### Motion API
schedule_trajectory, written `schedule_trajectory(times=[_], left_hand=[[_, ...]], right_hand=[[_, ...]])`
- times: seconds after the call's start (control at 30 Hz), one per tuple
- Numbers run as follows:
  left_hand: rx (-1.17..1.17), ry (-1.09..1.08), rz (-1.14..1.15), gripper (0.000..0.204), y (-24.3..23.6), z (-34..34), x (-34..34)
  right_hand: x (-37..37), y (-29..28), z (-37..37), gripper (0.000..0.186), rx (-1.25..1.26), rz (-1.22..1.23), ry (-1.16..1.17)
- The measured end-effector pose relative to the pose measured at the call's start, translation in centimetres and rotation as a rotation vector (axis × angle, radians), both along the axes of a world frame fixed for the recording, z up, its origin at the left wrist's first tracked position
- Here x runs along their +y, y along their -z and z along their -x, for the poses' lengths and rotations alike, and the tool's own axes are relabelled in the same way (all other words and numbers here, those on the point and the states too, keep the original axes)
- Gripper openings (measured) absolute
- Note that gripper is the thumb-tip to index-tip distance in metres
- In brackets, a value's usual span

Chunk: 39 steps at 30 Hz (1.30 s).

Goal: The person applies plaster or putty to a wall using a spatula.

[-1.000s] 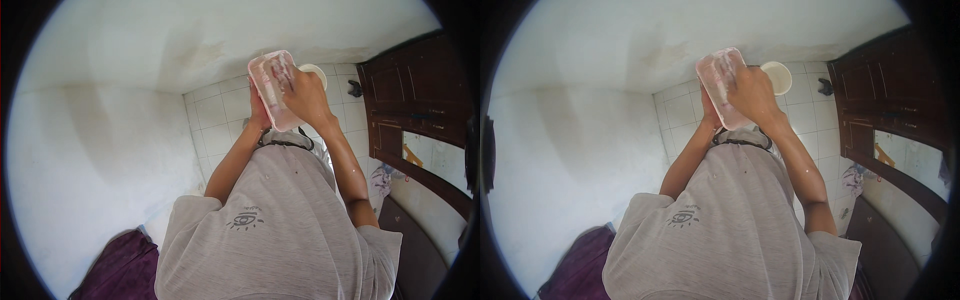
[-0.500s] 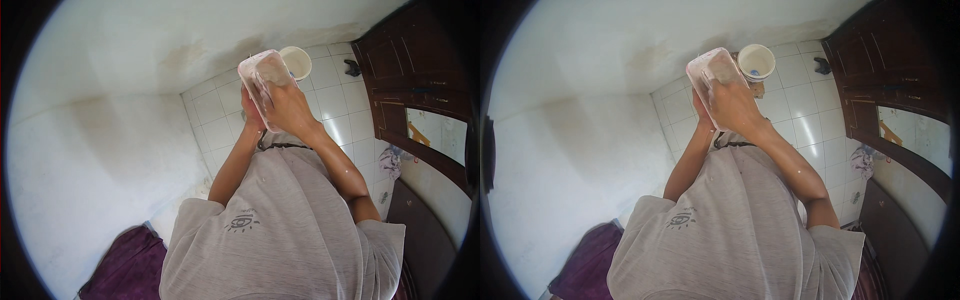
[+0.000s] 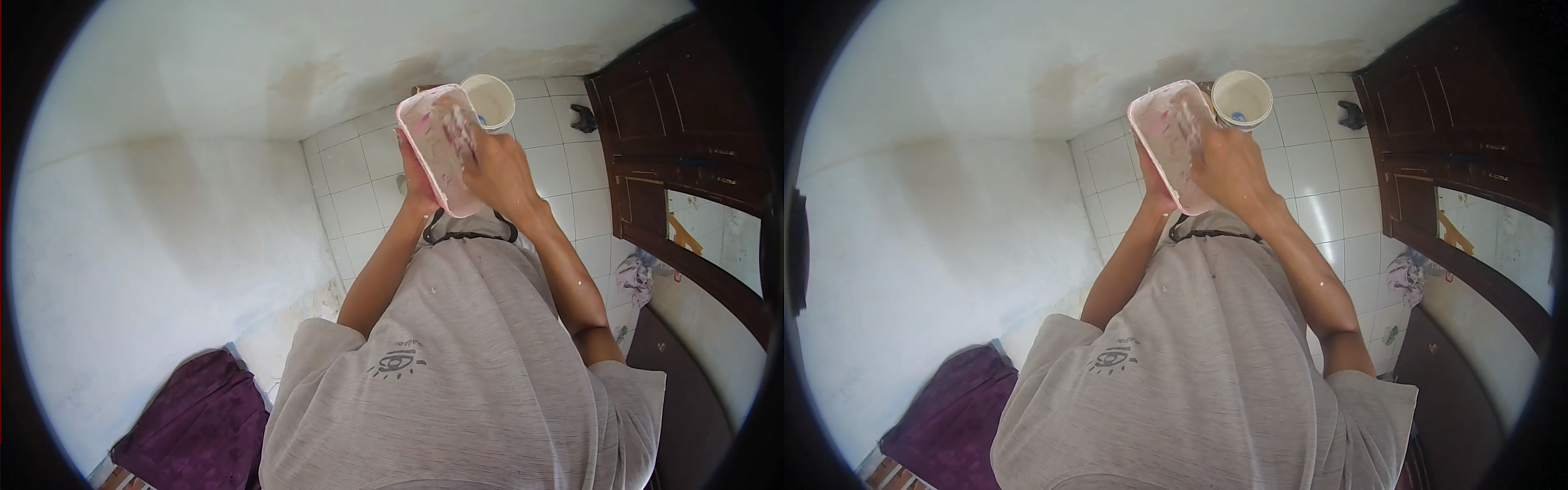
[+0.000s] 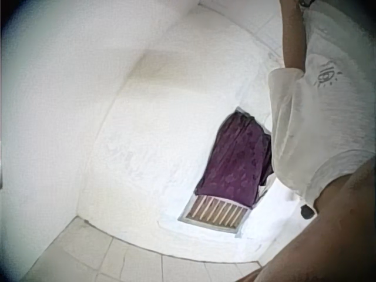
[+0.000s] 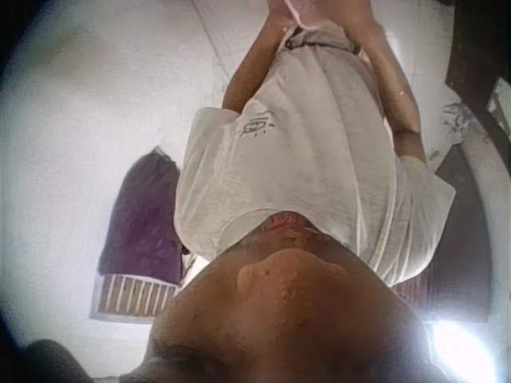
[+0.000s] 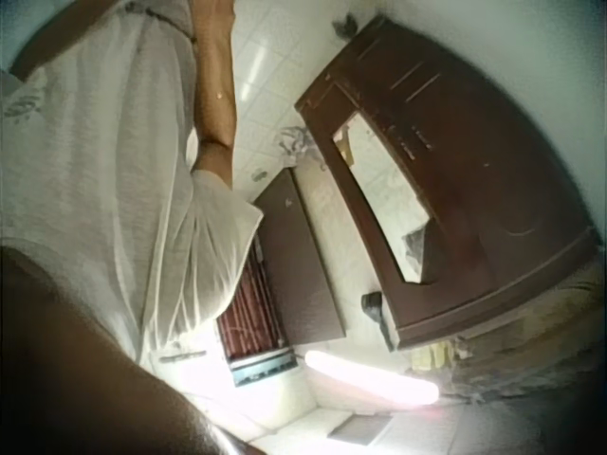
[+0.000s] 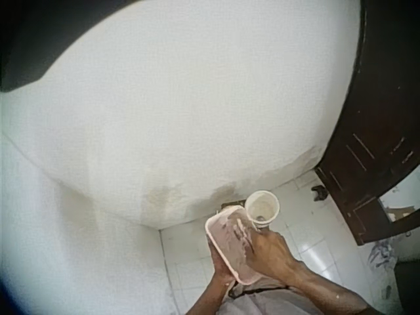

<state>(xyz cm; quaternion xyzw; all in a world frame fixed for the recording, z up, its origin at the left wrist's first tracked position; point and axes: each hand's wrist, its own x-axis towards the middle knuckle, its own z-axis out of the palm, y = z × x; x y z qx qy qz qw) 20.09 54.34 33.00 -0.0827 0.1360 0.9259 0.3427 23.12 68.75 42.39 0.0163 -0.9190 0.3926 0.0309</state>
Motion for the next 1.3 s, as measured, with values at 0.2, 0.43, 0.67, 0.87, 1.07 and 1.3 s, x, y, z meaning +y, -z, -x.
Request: schedule_trajectory(times=[0.2,0.43,0.67,0.87,1.07,1.3], left_hand=[[0.290,-0.150,-0.050,0.059,0.6,-0.3,0.5],[0.386,-0.179,0.411,0.066,0.6,-0.9,1.1],[0.573,-0.204,0.596,0.074,0.5,-1.2,0.8],[0.176,-0.072,0.213,0.086,-1.2,-1.4,1.0],[0.317,-0.098,0.503,0.085,-1.3,-1.5,2.6],[0.163,0.004,0.325,0.093,-0.4,-1.0,1.8]], right_hand=[[-0.6,-1.1,-0.5,0.017,-0.077,-0.070,-0.039],[-2.0,-1.2,-1.1,0.018,0.039,-0.069,-0.059],[-0.6,-2.7,-1.0,0.018,-0.111,-0.024,0.041],[-0.4,-1.5,-2.0,0.032,-0.020,-0.136,-0.130],[-0.8,-0.7,-2.0,0.017,-0.009,-0.058,-0.030],[0.7,-0.6,-2.3,0.015,-0.035,0.024,0.095]])
